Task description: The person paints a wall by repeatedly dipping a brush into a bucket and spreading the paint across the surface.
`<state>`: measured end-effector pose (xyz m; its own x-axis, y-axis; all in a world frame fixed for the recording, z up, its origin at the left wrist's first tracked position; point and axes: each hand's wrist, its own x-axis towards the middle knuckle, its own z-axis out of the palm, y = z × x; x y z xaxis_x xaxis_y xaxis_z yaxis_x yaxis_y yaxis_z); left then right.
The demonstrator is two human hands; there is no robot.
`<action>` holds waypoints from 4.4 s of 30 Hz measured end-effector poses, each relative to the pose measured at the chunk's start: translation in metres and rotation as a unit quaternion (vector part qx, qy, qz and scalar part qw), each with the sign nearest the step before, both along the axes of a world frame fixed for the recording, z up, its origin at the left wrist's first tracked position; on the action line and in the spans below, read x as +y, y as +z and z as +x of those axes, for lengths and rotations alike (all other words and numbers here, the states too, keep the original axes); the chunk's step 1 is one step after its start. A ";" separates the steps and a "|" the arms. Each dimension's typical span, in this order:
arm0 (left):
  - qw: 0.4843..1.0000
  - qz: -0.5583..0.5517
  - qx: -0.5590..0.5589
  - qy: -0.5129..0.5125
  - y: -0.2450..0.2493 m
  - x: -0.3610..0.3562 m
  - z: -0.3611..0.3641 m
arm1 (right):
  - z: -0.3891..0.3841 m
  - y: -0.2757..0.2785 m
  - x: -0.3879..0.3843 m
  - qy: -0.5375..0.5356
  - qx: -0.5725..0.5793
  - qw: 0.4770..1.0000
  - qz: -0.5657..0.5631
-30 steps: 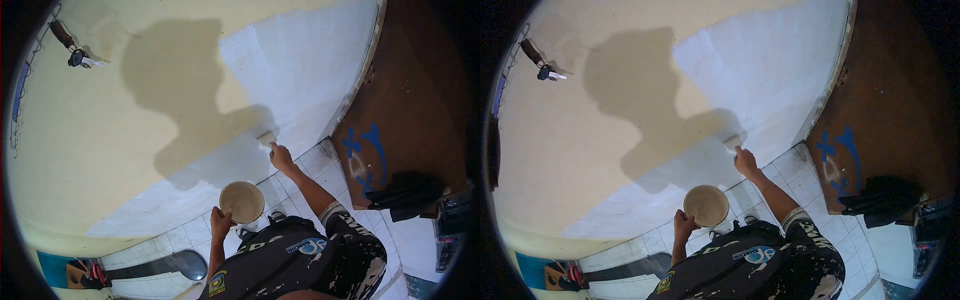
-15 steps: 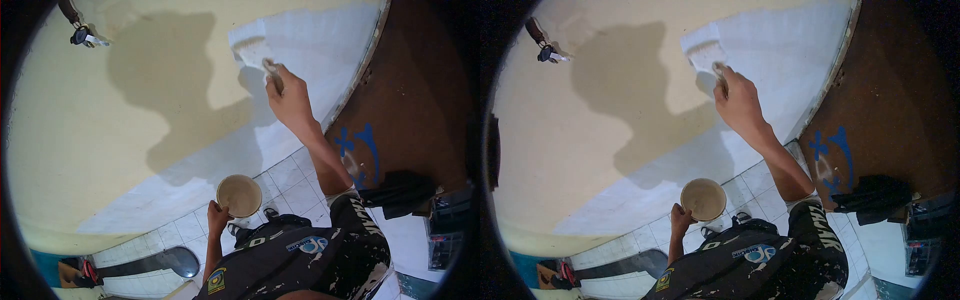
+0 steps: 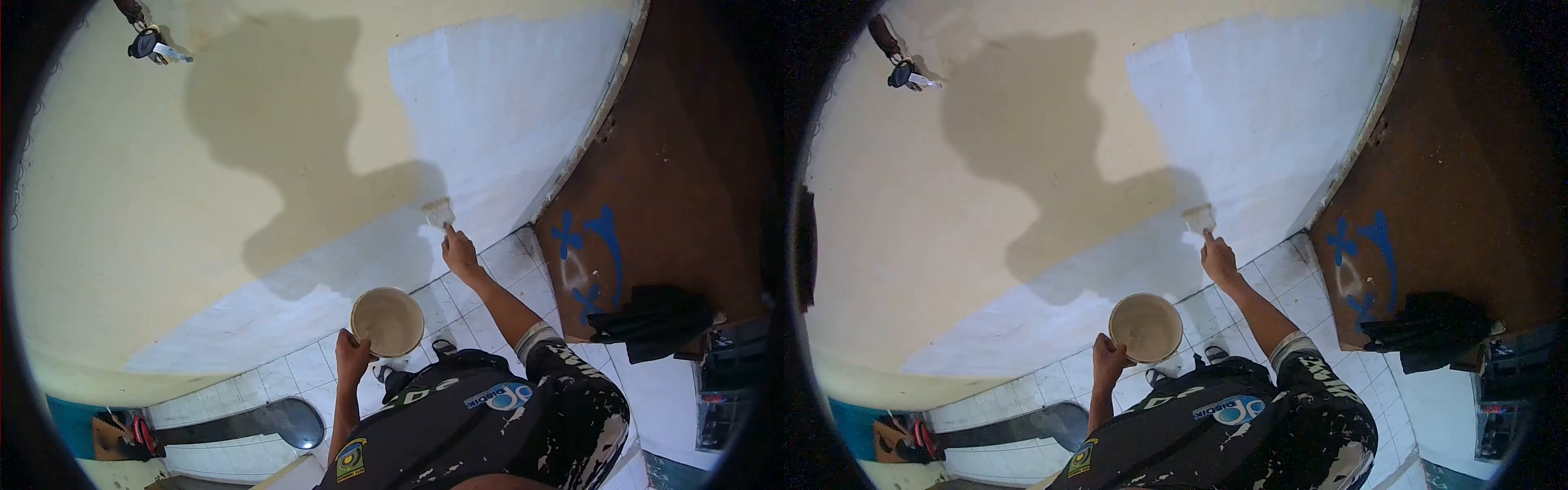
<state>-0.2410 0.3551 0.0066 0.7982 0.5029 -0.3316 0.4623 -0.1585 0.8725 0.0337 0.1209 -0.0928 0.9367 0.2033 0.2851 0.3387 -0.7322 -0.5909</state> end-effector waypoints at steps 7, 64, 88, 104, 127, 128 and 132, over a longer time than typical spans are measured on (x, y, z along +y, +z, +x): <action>0.999 0.030 0.010 -0.008 0.014 -0.006 -0.001 | 0.031 0.064 0.005 0.007 0.073 0.997 0.019; 0.998 0.064 -0.010 -0.001 -0.013 0.004 -0.003 | 0.025 0.170 -0.002 0.038 -0.166 0.985 0.012; 1.000 -0.001 -0.017 0.011 -0.016 -0.011 0.005 | 0.062 0.185 -0.042 0.015 -0.227 0.970 0.085; 0.999 0.045 0.000 -0.002 -0.042 -0.002 0.004 | 0.059 0.242 -0.071 0.023 -0.057 0.991 0.117; 1.000 -0.009 0.001 -0.007 -0.004 -0.022 0.020 | 0.049 0.041 -0.086 0.022 -0.098 0.992 0.071; 1.000 0.017 0.003 -0.020 0.013 -0.029 0.023 | 0.047 0.022 -0.095 0.024 -0.026 0.998 0.058; 0.998 0.054 0.008 -0.025 0.007 -0.025 0.025 | 0.055 0.054 -0.099 -0.004 0.084 0.996 0.032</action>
<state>-0.2160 0.3298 0.0141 0.8180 0.4964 -0.2908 0.4657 -0.2748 0.8412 0.0885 0.0218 -0.0393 0.9739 0.1810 0.1369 0.2251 -0.6935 -0.6844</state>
